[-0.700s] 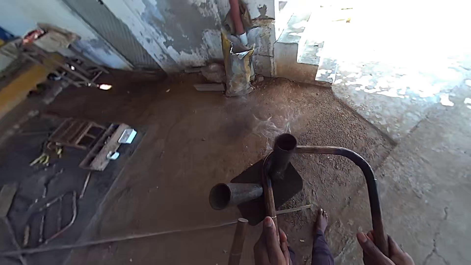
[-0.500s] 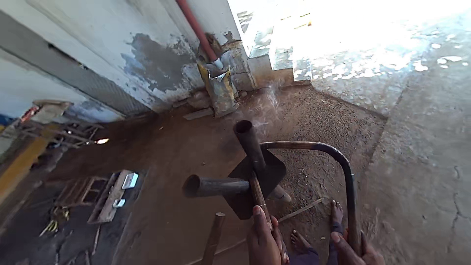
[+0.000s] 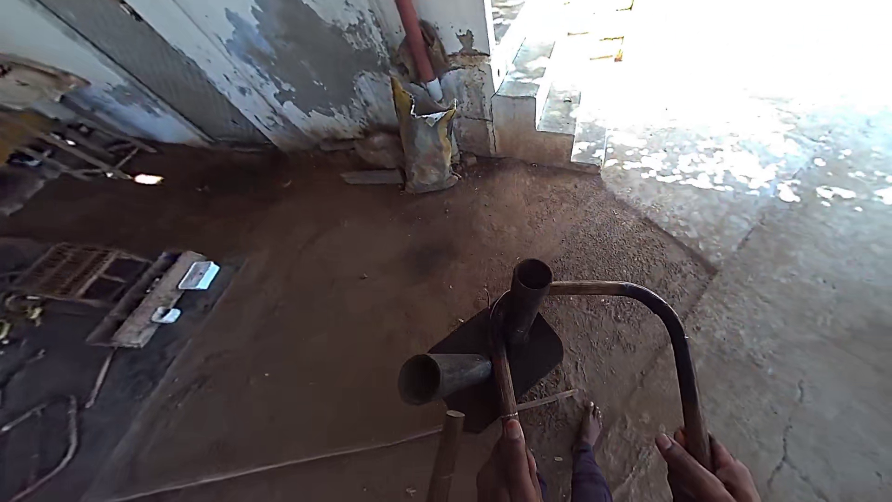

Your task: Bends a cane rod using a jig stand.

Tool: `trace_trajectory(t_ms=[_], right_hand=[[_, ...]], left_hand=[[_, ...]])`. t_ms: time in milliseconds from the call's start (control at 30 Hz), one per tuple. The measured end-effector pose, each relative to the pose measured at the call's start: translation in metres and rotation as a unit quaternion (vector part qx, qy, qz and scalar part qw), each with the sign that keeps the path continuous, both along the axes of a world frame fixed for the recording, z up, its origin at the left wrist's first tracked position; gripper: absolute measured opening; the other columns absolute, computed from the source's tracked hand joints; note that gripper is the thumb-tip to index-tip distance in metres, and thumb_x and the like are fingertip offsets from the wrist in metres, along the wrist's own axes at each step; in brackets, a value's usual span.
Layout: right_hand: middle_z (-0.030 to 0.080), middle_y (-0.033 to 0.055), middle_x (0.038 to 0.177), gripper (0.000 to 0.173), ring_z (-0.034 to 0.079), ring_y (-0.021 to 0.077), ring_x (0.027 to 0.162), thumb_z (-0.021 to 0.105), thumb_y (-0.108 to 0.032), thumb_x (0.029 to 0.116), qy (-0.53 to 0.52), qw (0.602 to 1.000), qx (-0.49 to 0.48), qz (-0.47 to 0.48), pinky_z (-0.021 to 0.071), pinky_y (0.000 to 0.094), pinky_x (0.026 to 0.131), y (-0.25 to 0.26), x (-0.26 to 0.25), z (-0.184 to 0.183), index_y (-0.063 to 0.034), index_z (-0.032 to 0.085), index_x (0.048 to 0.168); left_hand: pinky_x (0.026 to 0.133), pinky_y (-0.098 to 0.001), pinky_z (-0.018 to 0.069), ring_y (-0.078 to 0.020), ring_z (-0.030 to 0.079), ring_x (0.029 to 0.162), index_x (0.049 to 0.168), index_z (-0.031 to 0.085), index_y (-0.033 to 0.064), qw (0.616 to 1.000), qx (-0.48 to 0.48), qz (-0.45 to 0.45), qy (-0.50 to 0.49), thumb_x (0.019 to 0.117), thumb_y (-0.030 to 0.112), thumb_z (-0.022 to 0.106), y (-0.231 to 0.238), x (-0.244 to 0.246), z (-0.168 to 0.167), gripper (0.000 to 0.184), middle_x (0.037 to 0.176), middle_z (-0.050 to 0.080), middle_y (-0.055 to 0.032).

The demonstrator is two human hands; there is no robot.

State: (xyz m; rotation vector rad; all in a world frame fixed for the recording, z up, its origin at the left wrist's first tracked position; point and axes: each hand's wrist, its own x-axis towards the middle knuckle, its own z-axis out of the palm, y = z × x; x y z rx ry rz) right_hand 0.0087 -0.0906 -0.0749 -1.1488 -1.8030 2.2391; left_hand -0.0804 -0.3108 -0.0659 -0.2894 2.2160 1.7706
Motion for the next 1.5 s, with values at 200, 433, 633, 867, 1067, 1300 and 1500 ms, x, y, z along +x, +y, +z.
trace_trajectory(t_ms=[200,433,633,867,1067,1300,1500], right_hand=[[0.038,-0.0025,0.052,0.022,0.038,0.0096,0.035,0.068,-0.025,0.0951,-0.004,1.000,0.004,0.015,0.0374,0.0276,0.032,0.020,-0.013,0.015,-0.0125,0.050,0.096],[0.039,-0.0019,0.051,0.026,0.038,0.0110,0.034,0.067,-0.031,0.0934,0.039,0.999,0.020,-0.018,0.0379,0.0293,0.032,-0.016,0.004,-0.008,-0.0109,0.052,0.098],[0.046,0.0006,0.056,0.026,0.044,0.0151,0.039,0.066,-0.029,0.0939,0.093,0.988,-0.013,-0.122,0.0428,0.0344,0.035,-0.115,0.031,-0.034,-0.0067,0.057,0.105],[0.046,0.0011,0.056,0.019,0.043,0.0140,0.038,0.063,-0.016,0.0946,0.107,0.978,-0.088,-0.155,0.0417,0.0317,0.034,-0.161,0.053,-0.027,-0.0055,0.052,0.105],[0.045,-0.0012,0.056,0.031,0.042,0.0119,0.038,0.070,-0.034,0.0933,0.050,0.997,-0.021,-0.058,0.0408,0.0311,0.034,-0.043,0.017,-0.027,-0.0093,0.055,0.104],[0.039,-0.0038,0.051,0.035,0.038,0.0081,0.034,0.076,-0.043,0.0902,0.122,0.985,0.091,0.083,0.0370,0.0273,0.030,0.095,-0.072,0.055,-0.0163,0.053,0.089],[0.042,-0.0028,0.050,0.040,0.039,0.0099,0.033,0.079,-0.047,0.0873,0.192,0.959,0.165,0.129,0.0385,0.0291,0.030,0.139,-0.106,0.119,-0.0169,0.053,0.085]], left_hand=[[0.033,-0.0340,0.0439,-0.0157,0.042,0.033,0.069,0.050,0.0099,0.999,0.013,0.015,-0.033,0.1096,0.052,0.025,0.005,-0.007,0.007,0.063,0.047,0.043,-0.0013],[0.033,-0.0352,0.0461,-0.0176,0.045,0.032,0.072,0.050,0.0064,0.999,0.008,-0.008,-0.035,0.1116,0.050,0.024,-0.001,-0.016,0.003,0.064,0.046,0.044,-0.0042],[0.035,-0.0360,0.0490,-0.0167,0.047,0.034,0.076,0.052,0.0061,0.999,-0.004,-0.036,0.030,0.1117,0.051,0.022,-0.009,-0.014,-0.005,0.065,0.046,0.044,-0.0021],[0.054,-0.0421,0.0624,-0.0241,0.066,0.050,0.096,0.064,-0.0012,0.998,0.044,-0.021,-0.035,0.1111,0.050,0.030,-0.016,-0.013,0.006,0.064,0.058,0.061,-0.0104],[0.039,-0.0372,0.0540,-0.0171,0.050,0.037,0.094,0.057,0.0016,0.988,0.112,0.048,-0.095,0.1122,0.038,0.039,0.011,-0.024,0.016,0.045,0.051,0.048,-0.0027],[0.035,-0.0309,0.0455,-0.0127,0.040,0.036,0.083,0.052,0.0078,0.974,0.201,0.095,0.030,0.1082,0.035,0.051,0.060,-0.027,0.082,0.037,0.052,0.039,0.0013],[0.039,-0.0331,0.0481,-0.0135,0.041,0.036,0.073,0.050,0.0100,0.960,0.228,0.141,0.076,0.1071,0.038,0.052,0.090,-0.036,0.123,0.044,0.048,0.037,0.0013]])
